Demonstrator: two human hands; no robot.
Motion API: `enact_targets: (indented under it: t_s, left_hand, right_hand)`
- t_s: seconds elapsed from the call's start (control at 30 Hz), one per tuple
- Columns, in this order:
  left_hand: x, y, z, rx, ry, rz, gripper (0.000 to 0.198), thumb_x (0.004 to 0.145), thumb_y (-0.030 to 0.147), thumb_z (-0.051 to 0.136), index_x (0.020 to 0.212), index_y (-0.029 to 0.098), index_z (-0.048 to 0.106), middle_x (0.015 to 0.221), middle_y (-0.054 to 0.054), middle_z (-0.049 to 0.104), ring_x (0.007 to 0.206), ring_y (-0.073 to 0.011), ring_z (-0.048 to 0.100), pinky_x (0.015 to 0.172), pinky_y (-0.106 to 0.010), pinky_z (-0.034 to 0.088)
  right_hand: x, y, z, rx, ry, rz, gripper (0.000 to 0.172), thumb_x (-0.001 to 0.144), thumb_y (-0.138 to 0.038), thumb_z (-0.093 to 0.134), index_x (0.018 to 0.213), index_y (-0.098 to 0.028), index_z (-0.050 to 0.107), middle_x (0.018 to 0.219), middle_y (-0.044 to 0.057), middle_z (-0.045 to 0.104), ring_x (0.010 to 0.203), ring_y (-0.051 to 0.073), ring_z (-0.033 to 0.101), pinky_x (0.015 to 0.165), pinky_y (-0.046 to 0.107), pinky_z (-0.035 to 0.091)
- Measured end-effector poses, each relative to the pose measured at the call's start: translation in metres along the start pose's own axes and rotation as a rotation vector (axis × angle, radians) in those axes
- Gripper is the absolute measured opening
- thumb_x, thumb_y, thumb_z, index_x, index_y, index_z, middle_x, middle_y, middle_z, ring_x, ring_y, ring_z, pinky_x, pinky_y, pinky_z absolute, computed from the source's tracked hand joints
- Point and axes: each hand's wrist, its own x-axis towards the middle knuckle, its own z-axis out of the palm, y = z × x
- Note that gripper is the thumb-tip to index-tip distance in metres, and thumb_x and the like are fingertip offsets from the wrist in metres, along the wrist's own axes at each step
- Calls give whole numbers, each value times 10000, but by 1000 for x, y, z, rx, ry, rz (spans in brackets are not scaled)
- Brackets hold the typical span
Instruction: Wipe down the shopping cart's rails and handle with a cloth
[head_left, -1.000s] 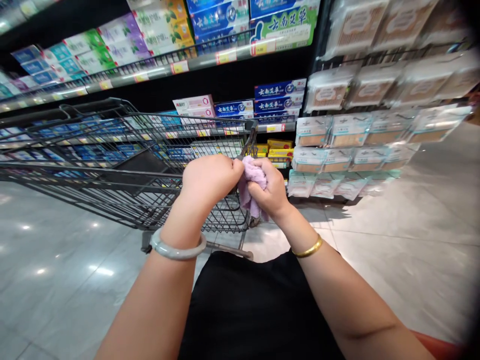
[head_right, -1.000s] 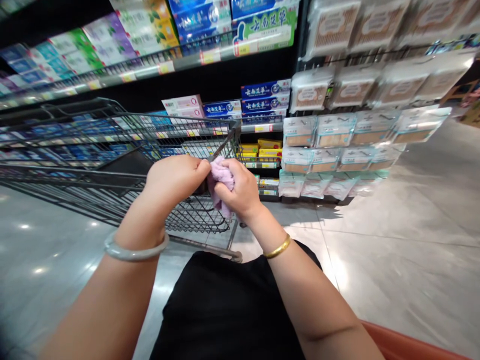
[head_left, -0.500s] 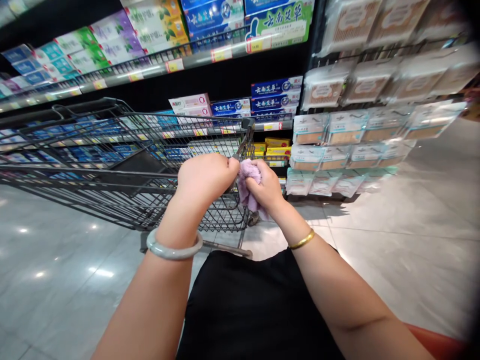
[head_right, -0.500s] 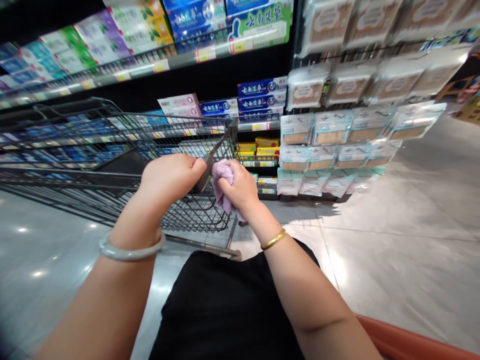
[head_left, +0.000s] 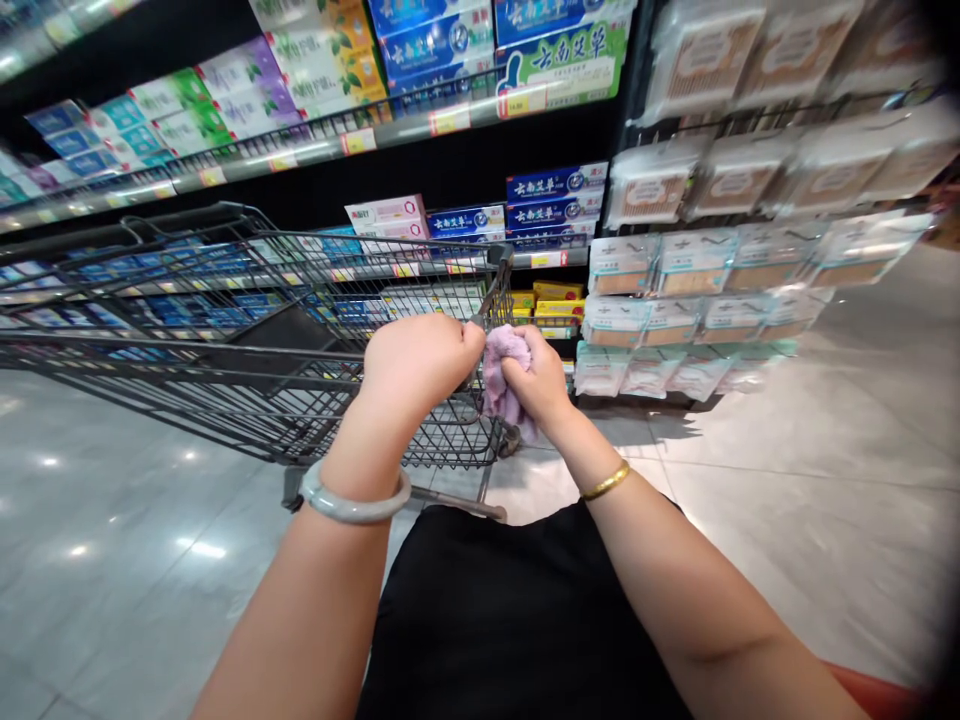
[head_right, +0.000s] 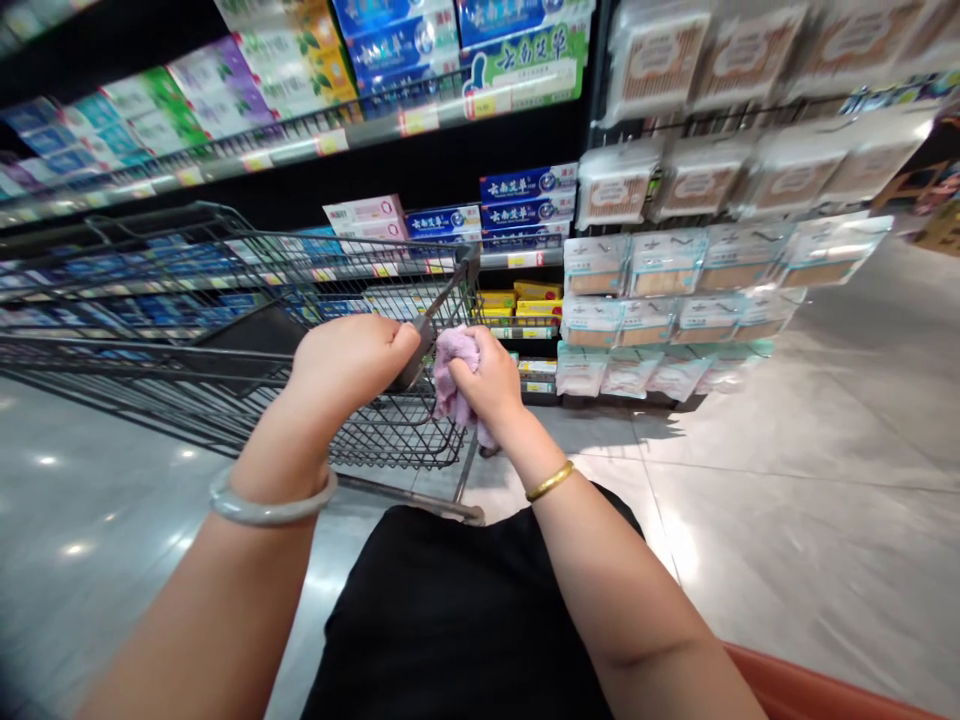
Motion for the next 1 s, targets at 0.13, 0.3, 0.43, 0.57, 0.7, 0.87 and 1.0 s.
enact_targets:
  t_s: [0.13,0.3,0.43,0.57,0.7,0.87,1.0]
  left_hand:
    - [-1,-1,0,2,0,20,473,942,327,344,959,182,793,874,-144,748,873,-313,720,718,-395,518]
    - [0,-1,0,-4,-9,-3,469,940,333,349,980,190,794,889,-147,754,882,-312,718,734,-399,517]
    - [-2,-1,-1,4,-24,10,458,940,326,352,951,196,791,878,-139,752,867,-320,719,717,-401,516]
    - [-4,-3,-2,45,-5,76,450,934,311,358,1004,186,784,924,-150,755,911,-327,717,724,-397,515]
    - [-3,-1,-4,-2,-13,-9,511,953,338,306,948,182,792,883,-147,754,875,-311,720,707,-388,513]
    - [-1,1,-4,-53,-25,-50,522,950,363,310,897,189,799,858,-143,756,852,-309,723,721,-400,524]
    - [-1,-1,-3,-38,-13,-44,494,945,355,334,949,199,803,870,-139,759,873,-302,723,740,-397,531]
  right_hand:
    - [-4,-14,-2,61,7,-176,364,741,-310,538,1092,-236,599,1051,50,714,937,253,665,887,394,538]
    - [-2,-9,-3,-31,-51,-66,332,731,-315,532,1048,-247,603,1008,50,723,919,265,671,855,402,542]
    - [-2,-9,-6,-8,-21,-123,350,730,-320,534,1064,-242,600,1024,56,722,926,263,672,876,406,543]
    - [-7,-19,-6,-3,5,-293,378,735,-330,553,1099,-240,597,1088,72,712,991,270,670,916,407,539]
    - [-4,-12,-3,-67,-37,-98,347,733,-319,539,1064,-242,613,1055,68,734,943,278,680,869,419,546]
    - [0,-9,-4,-29,6,-94,360,731,-315,546,1076,-241,614,1047,61,737,928,273,680,867,413,543]
    - [-1,-8,-1,-38,-37,-83,335,730,-314,549,1054,-253,610,1034,50,729,920,267,671,863,405,539]
